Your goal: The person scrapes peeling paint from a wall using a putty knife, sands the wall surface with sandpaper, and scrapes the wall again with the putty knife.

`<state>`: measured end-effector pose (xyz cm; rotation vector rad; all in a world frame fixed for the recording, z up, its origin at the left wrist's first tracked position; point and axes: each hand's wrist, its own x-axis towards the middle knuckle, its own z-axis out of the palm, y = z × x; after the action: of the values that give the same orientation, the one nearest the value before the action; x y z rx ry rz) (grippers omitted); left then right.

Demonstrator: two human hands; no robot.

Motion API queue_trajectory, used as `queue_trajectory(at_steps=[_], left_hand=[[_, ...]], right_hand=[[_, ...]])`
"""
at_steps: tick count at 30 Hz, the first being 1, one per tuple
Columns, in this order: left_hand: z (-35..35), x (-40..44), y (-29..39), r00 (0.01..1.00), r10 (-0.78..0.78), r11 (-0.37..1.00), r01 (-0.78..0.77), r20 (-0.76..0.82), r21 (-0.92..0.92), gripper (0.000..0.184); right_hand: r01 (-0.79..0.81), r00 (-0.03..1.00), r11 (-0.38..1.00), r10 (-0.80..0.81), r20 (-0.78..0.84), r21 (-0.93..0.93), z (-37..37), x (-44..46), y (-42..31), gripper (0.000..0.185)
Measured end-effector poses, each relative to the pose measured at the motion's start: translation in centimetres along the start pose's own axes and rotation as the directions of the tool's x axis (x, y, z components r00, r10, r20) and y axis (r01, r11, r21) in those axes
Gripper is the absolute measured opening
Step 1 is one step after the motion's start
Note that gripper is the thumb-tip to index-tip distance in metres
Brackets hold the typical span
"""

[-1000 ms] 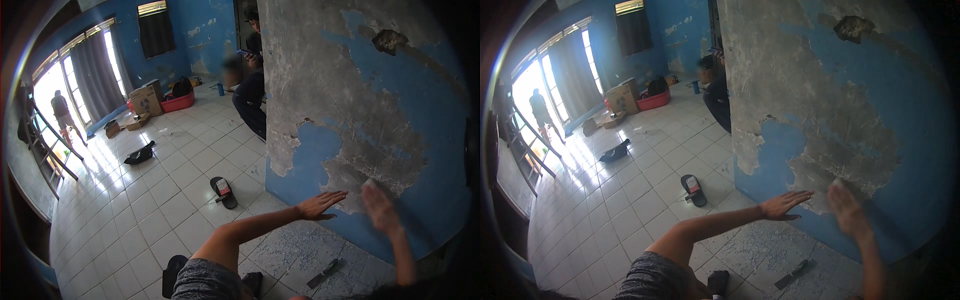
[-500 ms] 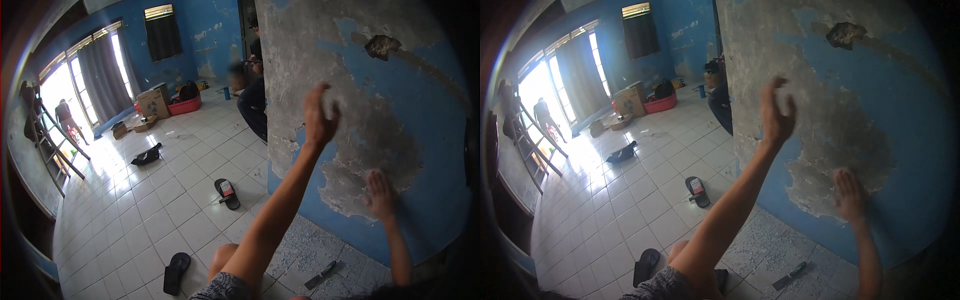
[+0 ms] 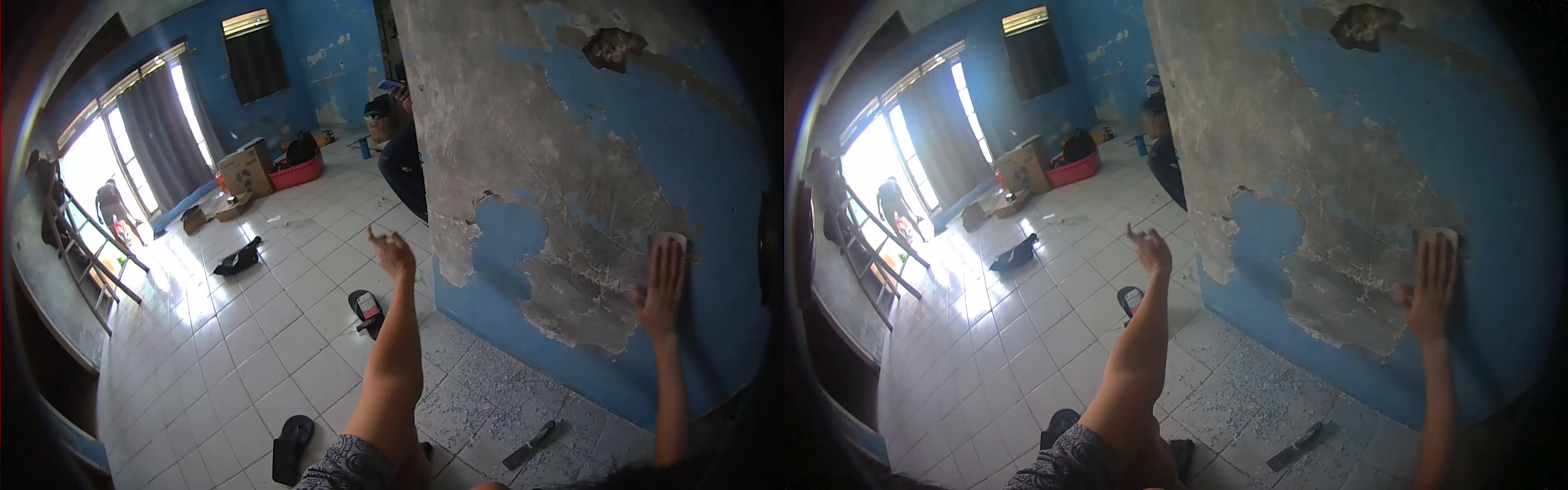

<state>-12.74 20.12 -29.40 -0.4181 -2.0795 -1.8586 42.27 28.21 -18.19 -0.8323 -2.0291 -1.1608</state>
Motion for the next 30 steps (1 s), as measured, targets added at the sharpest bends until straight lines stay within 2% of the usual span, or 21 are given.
queue_trajectory(at_steps=[1, 2, 4, 7, 10, 11, 13, 15, 16, 17, 18, 21, 23, 26, 27, 29, 30], left_hand=[[-0.1, 0.7, -2.1, 0.985, -0.122, 0.985, 0.105, 0.119, 0.138, 0.069], [0.0, 0.8, -3.2, 0.984, -0.154, 0.979, 0.139, 0.094, 0.149, 0.068], [0.4, 0.8, -4.3, 0.974, -0.221, 0.964, 0.211, 0.047, 0.163, 0.066], [0.5, 0.8, -3.3, 0.984, -0.151, 0.984, 0.14, 0.098, 0.112, 0.064], [0.1, 0.7, -3.2, 0.987, 0.045, 0.986, -0.069, 0.155, 0.153, 0.064], [0.0, 1.2, -2.9, 0.979, 0.074, 0.983, -0.105, 0.191, 0.154, 0.063], [-1.3, 2.1, -3.3, 0.958, 0.119, 0.971, -0.168, 0.261, 0.173, 0.063], [-1.9, 3.7, -5.1, 0.951, 0.132, 0.967, -0.185, 0.279, 0.173, 0.062], [-2.0, 4.6, -5.8, 0.946, 0.143, 0.966, -0.198, 0.29, 0.169, 0.062], [-3.7, 4.4, -3.9, 0.943, 0.06, 0.958, -0.146, 0.327, 0.245, 0.061], [-3.9, 5.0, -4.4, 0.942, 0.041, 0.951, -0.139, 0.332, 0.275, 0.061], [-3.3, 7.0, -8.0, 0.944, -0.015, 0.934, -0.105, 0.328, 0.343, 0.057], [-2.2, 8.3, -11.4, 0.929, 0.016, 0.92, -0.158, 0.371, 0.357, 0.053], [-1.8, 8.5, -13.1, 0.887, -0.008, 0.903, -0.191, 0.461, 0.384, 0.047], [-1.6, 8.5, -13.1, 0.869, -0.027, 0.898, -0.196, 0.493, 0.393, 0.045], [-1.9, 8.3, -11.9, 0.85, 0.037, 0.864, -0.292, 0.526, 0.41, 0.042], [-1.7, 8.3, -11.8, 0.835, 0.069, 0.84, -0.344, 0.546, 0.42, 0.041]], right_hand=[[0.04, 0.999, 0.999, -0.041, 0.025, 0.019, 1.1, -0.2, -1.3, 0.074], [0.083, 0.995, 0.996, -0.085, 0.052, 0.04, 2.3, -0.6, -2.4, 0.075], [0.242, 0.937, 0.97, -0.228, 0.263, -0.02, 4.6, -3.8, -4.7, 0.077], [0.442, 0.836, 0.897, -0.402, 0.373, -0.025, 5.9, -8.9, -6.9, 0.069], [0.563, 0.778, 0.823, -0.501, 0.38, -0.069, 6.2, -12.1, -6.2, 0.062], [0.544, 0.791, 0.837, -0.484, 0.375, -0.066, 6.7, -12.8, -4.6, 0.061], [0.306, 0.889, 0.947, -0.321, 0.326, 0.098, 7.0, -13.1, -0.9, 0.06], [0.008, 0.972, 0.98, -0.054, 0.228, 0.198, 3.6, -9.6, 3.2, 0.06], [-0.061, 0.99, 0.988, 0.042, 0.134, 0.142, 1.4, -7.5, 4.9, 0.06], [-0.092, 0.995, 0.994, 0.09, 0.052, 0.052, 0.0, -6.1, 6.4, 0.061], [-0.131, 0.991, 0.991, 0.13, -0.033, -0.036, -0.6, -5.6, 7.1, 0.061], [-0.103, 0.994, 0.991, 0.099, 0.047, 0.081, 0.8, -8.3, 7.4, 0.062], [0.079, 0.973, 0.993, -0.095, 0.211, 0.082, 4.3, -13.5, 6.1, 0.062], [0.411, 0.828, 0.909, -0.404, 0.389, 0.071, 5.8, -18.1, 1.6, 0.061], [0.471, 0.787, 0.877, -0.468, 0.403, 0.097, 5.7, -18.6, 0.7, 0.061], [0.546, 0.782, 0.838, -0.503, 0.369, -0.014, 6.2, -17.6, 1.4, 0.062], [0.478, 0.82, 0.879, -0.446, 0.359, 0.002, 6.1, -16.6, 1.6, 0.062]])
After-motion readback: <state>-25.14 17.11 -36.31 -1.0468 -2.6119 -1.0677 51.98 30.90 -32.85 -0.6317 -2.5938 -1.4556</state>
